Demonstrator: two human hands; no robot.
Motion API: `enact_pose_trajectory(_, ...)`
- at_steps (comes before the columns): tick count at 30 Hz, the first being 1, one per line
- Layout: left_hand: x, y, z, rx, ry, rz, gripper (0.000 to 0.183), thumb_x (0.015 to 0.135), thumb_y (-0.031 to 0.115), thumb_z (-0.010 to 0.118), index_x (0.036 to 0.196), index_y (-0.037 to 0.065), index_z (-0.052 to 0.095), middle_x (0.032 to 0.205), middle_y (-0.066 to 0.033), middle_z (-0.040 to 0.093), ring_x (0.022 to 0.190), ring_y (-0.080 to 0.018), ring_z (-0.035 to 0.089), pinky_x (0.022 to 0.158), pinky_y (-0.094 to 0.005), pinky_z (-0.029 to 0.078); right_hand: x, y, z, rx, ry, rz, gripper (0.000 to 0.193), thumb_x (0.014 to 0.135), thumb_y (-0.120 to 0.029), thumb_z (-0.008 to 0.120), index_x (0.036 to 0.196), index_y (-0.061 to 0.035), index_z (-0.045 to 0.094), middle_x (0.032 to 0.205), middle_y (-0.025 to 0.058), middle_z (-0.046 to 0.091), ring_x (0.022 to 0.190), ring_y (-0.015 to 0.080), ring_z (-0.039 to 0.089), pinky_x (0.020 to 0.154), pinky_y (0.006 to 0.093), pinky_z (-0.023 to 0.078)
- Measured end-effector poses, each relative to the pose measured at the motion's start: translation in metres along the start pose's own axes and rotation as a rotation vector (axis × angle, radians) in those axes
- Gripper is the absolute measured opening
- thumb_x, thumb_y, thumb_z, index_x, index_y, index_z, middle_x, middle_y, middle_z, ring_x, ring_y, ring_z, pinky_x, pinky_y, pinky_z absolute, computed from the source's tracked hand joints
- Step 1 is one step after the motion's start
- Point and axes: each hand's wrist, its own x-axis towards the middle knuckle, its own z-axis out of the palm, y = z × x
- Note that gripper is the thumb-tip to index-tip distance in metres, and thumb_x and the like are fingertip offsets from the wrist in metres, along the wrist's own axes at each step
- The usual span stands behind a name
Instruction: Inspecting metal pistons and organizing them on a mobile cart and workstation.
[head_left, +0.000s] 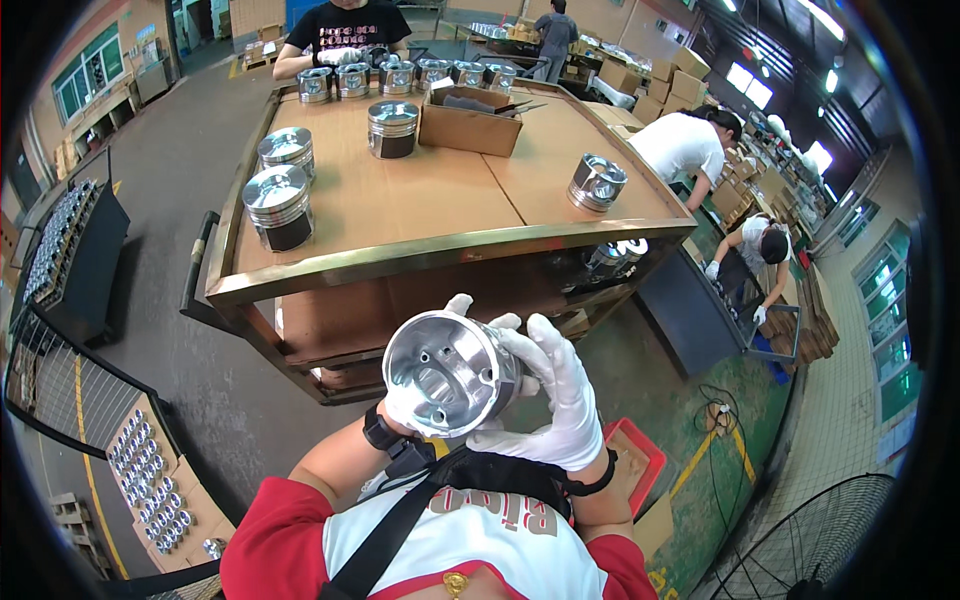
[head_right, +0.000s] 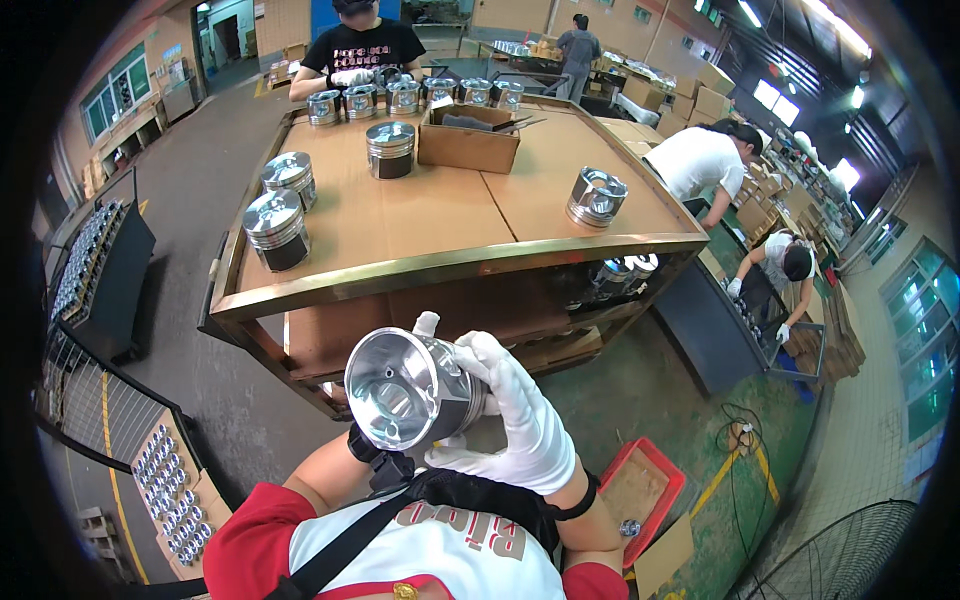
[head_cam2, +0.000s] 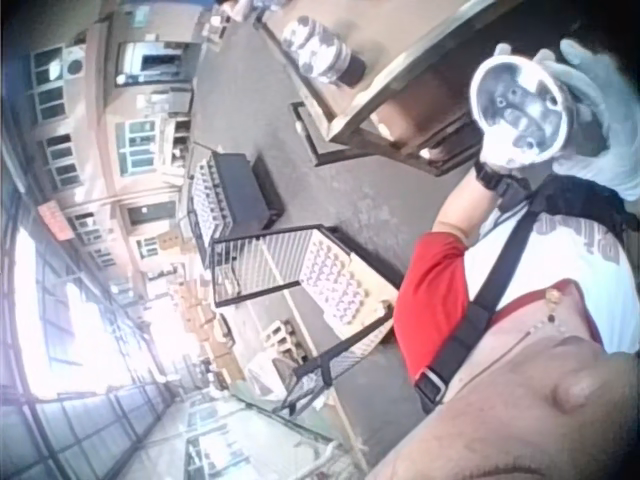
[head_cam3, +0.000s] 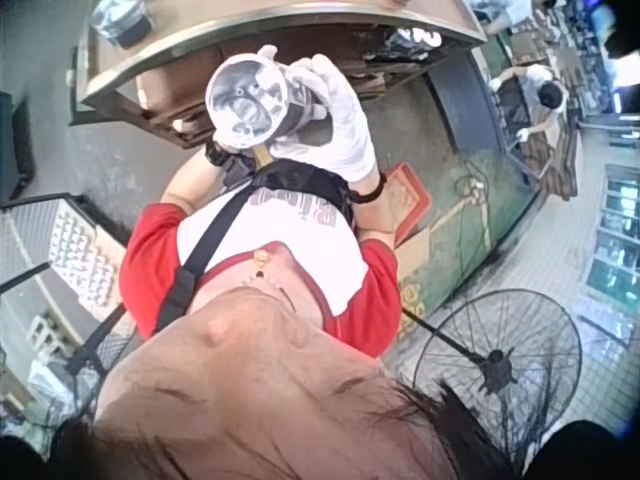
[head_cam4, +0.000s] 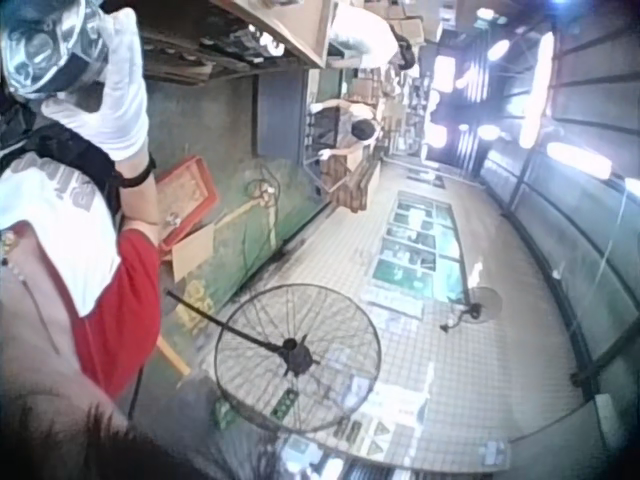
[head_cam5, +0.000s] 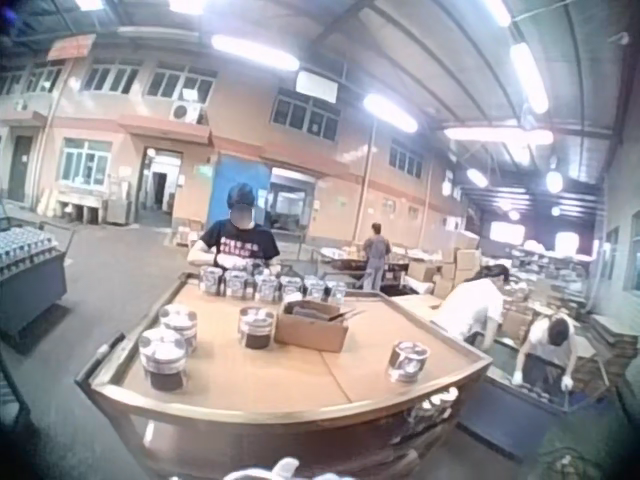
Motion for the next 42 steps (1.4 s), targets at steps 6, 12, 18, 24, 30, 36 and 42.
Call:
enact_pose_trajectory(6,-0.012,0.016,-0.003,0.151,-0.023,0.078,0.062,0.092,0.048,0.064,0.149,0.036,0.042,0.158,0.0003,0.039,0.146,-0.0133,0.034,0.125,-0.0501,0.012,0.009,0.006,0.022,0.088,0.034,0.067,0.115,0.062,-0.021,0.096,0.152,0.0,0.028,0.142,0.0255,0.049,0.127,0.0368,0.057,0.097,0.041,0.054)
enact_pose_trajectory(12,-0.025,0.017,-0.013,0.38,0.469,0.149,0.117,0.068,0.057,0.086,0.157,0.018,0.023,0.152,-0.0164,0.042,0.141,-0.0347,0.039,0.113,-0.0559,0.039,0.017,0.018,0.031,0.106,0.051,-0.05,0.126,0.06,-0.02,0.098,0.158,-0.0081,0.018,0.148,0.0238,0.044,0.13,0.0366,0.054,0.098,0.0415,0.053)
enact_pose_trajectory(18,-0.019,0.026,-0.03,0.406,0.295,0.174,0.126,0.061,0.023,0.096,0.158,0.025,0.015,0.162,-0.0185,0.023,0.146,-0.0349,0.033,0.117,-0.0517,0.035,0.021,0.014,0.016,-0.18,0.051,0.078,0.125,0.058,-0.057,0.092,0.155,-0.0066,0.03,0.143,0.024,0.049,0.119,0.0392,0.061,0.092,0.0437,0.054)
enact_pose_trajectory(24,0.025,0.021,0.012,1.119,0.376,-0.047,0.114,0.068,0.028,0.094,0.155,0.01,0.022,0.154,-0.0141,0.034,0.139,-0.0287,0.042,0.115,-0.041,0.036,0.024,0.026,-0.022,-0.372,0.081,0.21,0.108,0.059,-0.039,0.094,0.143,0.0036,0.042,0.12,0.0231,0.055,0.1,0.0377,0.064,0.083,0.044,0.055)
enact_pose_trajectory(30,0.087,0.097,0.089,2.263,0.366,-0.205,0.073,0.074,0.031,0.087,0.133,0.001,0.056,0.134,-0.02,0.059,0.124,-0.0346,0.057,0.105,-0.0411,0.045,-0.011,0.075,-0.143,-0.182,0.047,0.364,0.099,0.06,-0.031,0.094,0.139,0.0058,0.048,0.113,0.0177,0.06,0.103,0.0319,0.063,0.091,0.0408,0.051)
enact_pose_trajectory(36,0.03,0.241,0.06,2.959,1.453,-0.295,0.084,0.062,0.035,0.088,0.133,0.007,0.053,0.126,-0.0205,0.058,0.114,-0.0403,0.058,0.099,-0.0452,0.049,0.028,0.136,-0.268,-0.709,0.166,0.448,0.094,0.063,-0.041,0.09,0.14,-0.0049,0.05,0.116,0.0192,0.059,0.108,0.0343,0.063,0.094,0.0416,0.052)
enact_pose_trajectory(42,0.041,0.246,0.024,2.499,1.883,-0.539,0.084,0.059,0.035,0.087,0.133,0.01,0.057,0.115,-0.0208,0.061,0.105,-0.0374,0.063,0.092,-0.0423,0.053,0.076,0.283,-0.351,-0.856,-0.174,0.626,0.103,0.06,-0.061,0.083,0.144,-0.0135,0.045,0.126,0.0271,0.054,0.116,0.0428,0.06,0.1,0.0439,0.049)
